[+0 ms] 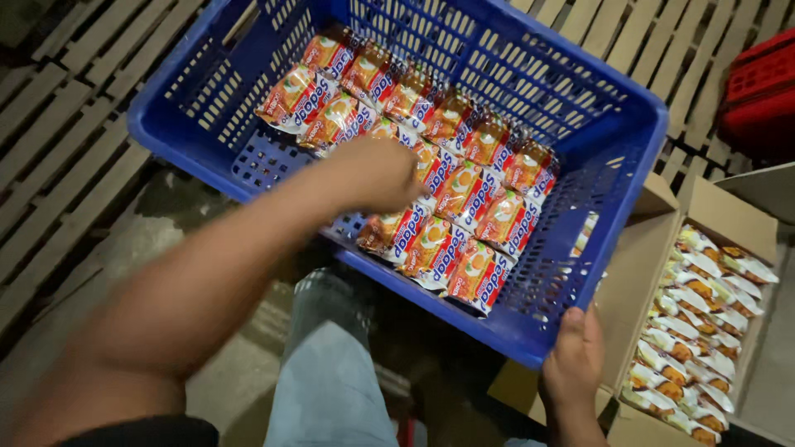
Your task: The person sorts packets of instant noodles by picking them one by one from an open cardboard box and placing them into a blue plastic crate, occasionally picking up a packet with both hands to check it before placing it.
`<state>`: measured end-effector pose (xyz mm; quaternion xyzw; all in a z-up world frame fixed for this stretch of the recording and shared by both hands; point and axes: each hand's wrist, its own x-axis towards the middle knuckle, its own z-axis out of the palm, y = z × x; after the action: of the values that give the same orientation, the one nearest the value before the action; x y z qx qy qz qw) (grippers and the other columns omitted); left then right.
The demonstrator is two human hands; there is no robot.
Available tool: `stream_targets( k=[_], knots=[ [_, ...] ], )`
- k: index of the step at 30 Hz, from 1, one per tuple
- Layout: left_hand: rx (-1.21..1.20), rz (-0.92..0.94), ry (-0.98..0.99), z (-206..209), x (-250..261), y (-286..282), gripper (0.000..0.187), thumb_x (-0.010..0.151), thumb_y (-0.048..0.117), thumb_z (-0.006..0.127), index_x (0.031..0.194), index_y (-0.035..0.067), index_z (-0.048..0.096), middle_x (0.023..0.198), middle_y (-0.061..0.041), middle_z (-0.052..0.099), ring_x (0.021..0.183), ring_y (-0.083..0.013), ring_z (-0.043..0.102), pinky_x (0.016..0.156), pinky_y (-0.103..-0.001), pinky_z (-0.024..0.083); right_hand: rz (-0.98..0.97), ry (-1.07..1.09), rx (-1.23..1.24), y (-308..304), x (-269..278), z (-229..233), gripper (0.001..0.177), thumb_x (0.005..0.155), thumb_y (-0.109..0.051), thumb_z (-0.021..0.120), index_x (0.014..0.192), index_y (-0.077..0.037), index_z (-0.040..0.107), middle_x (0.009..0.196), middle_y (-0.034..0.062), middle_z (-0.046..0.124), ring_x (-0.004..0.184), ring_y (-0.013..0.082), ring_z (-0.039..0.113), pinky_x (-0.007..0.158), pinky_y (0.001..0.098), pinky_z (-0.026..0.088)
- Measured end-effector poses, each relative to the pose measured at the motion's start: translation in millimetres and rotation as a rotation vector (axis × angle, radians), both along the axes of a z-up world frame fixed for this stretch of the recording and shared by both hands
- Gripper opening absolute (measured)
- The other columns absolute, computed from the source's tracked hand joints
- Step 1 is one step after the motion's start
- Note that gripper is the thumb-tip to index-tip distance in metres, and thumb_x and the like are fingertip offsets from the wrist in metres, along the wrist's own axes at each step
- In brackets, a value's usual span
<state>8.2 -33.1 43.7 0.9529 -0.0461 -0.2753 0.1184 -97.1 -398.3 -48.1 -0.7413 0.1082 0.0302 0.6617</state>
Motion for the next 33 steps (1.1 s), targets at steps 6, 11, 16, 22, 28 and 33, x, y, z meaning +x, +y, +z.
stream_targets(
  k=[6,11,16,22,28,33],
  knots=[
    [-0.392,-0.054,-0.171,-15,-85,-74,0.049,0.094,0.059,0.069,0.128,0.023,0.07,0.124,-0.011,0.077,0.117,-0.0369,0.071,0.084,-0.058,0.055,-0.001,-0.02,-0.056,-7,12,-31,0.044,0.117,-0.033,0.042,0.149,-0.012,0.063,0.126,0.0073,0.072,0.104,0.0158,0.066,0.091,0.034,0.058],
    [-0.546,0.182,-0.145,24,-98,-82,0.051,0.1,0.05,0.059,0.13,0.011,0.072,0.108,-0.023,0.08,0.117,-0.0488,0.074,0.096,-0.063,0.057,0.186,-0.301,-0.087,-25,19,-57,0.038,0.12,-0.021,0.037,0.141,-0.008,0.066,0.118,0.0109,0.074,0.106,0.0179,0.065,0.104,0.0453,0.055],
    [-0.46,0.317,-0.246,16,-94,-87,0.054,0.104,0.049,0.058,0.128,0.003,0.073,0.115,-0.032,0.078,0.118,-0.0551,0.072,0.098,-0.065,0.054,0.133,-0.28,-0.173,-34,36,-82,0.036,0.122,-0.027,0.041,0.14,-0.007,0.064,0.116,0.0213,0.072,0.095,0.0267,0.062,0.084,0.0442,0.056],
    [-0.214,0.377,-0.178,-7,-84,-85,0.049,0.098,0.061,0.054,0.126,0.028,0.077,0.115,-0.016,0.081,0.119,-0.0447,0.074,0.099,-0.057,0.058,0.033,-0.108,0.125,-32,10,-38,0.057,0.118,-0.039,0.038,0.155,0.001,0.052,0.129,0.0138,0.067,0.084,0.0133,0.05,0.073,0.0227,0.045],
    [-0.107,0.376,-0.166,6,-91,-87,0.055,0.099,0.065,0.055,0.128,0.024,0.079,0.11,-0.018,0.083,0.116,-0.046,0.076,0.101,-0.057,0.057,-0.192,-0.055,-0.105,-117,56,-65,0.039,0.119,-0.025,0.05,0.135,0.006,0.066,0.125,0.0277,0.074,0.123,0.0375,0.071,0.106,0.0464,0.061],
    [-0.08,0.434,-0.191,14,-97,-91,0.053,0.103,0.057,0.055,0.144,0.026,0.067,0.099,-0.017,0.083,0.11,-0.0477,0.077,0.099,-0.062,0.057,0.101,0.099,-0.569,-139,89,-120,0.037,0.106,-0.043,0.057,0.123,-0.02,0.08,0.124,0.0102,0.08,0.126,0.034,0.072,0.11,0.0502,0.055]
  ],
)
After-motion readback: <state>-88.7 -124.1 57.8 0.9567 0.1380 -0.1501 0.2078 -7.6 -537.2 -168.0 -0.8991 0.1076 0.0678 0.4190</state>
